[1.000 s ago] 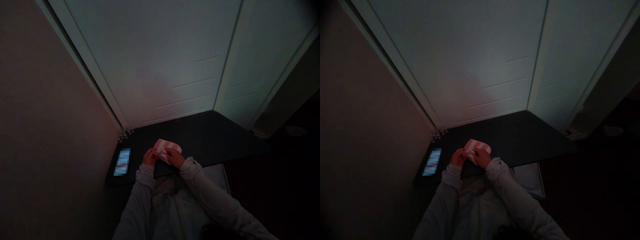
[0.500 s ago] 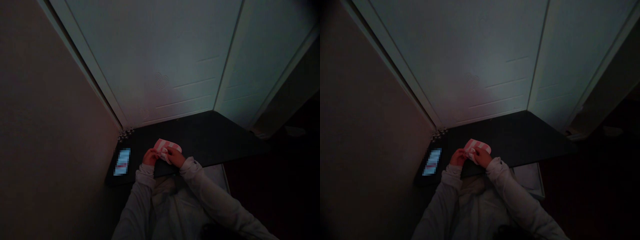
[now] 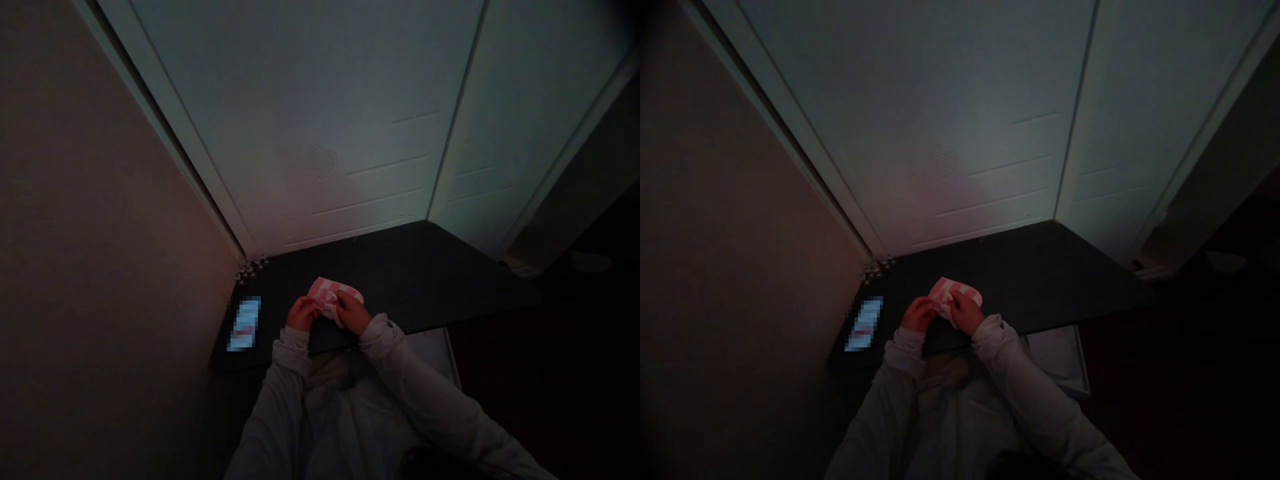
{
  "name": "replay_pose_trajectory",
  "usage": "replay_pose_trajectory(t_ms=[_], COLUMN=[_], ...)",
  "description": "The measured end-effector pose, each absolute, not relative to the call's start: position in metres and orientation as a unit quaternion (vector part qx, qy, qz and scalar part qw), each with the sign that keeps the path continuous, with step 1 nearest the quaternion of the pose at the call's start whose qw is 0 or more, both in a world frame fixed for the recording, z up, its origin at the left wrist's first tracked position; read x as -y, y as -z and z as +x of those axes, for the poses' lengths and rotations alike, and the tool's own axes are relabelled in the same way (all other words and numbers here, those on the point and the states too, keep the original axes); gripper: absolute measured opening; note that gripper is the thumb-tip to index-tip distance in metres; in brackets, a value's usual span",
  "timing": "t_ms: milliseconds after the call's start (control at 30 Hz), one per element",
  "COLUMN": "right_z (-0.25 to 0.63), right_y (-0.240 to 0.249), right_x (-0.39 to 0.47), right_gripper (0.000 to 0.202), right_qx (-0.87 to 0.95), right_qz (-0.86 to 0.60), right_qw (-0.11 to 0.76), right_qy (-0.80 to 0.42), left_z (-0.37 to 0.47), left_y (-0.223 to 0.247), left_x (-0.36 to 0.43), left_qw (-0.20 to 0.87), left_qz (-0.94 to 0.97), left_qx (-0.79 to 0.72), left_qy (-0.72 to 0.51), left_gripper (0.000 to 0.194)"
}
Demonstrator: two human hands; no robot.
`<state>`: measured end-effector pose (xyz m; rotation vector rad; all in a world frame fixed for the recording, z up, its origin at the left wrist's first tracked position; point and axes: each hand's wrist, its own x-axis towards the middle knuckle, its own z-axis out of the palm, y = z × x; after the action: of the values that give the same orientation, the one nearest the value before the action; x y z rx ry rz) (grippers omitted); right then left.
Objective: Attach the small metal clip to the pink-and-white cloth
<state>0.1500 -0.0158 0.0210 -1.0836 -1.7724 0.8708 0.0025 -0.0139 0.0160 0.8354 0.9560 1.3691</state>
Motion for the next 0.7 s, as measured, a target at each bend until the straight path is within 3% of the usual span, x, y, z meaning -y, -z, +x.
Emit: replay_pose_trajectory(t_ms=[700], right_z=[0.1508], right_y=[-0.0183], right_x=[0.0138], right_gripper=[0.009], right_qx=[0.707], right_qz=[-0.453], right_qw=[0.433], right_qy=[-0.329], left_z=[0.0014], left_y=[-0.0165], left_x=[0.0137], left_qw=[0.619], left_qz=[0.314], left_qx=[-0.41], left_qy=[-0.593], left_gripper=[0.036])
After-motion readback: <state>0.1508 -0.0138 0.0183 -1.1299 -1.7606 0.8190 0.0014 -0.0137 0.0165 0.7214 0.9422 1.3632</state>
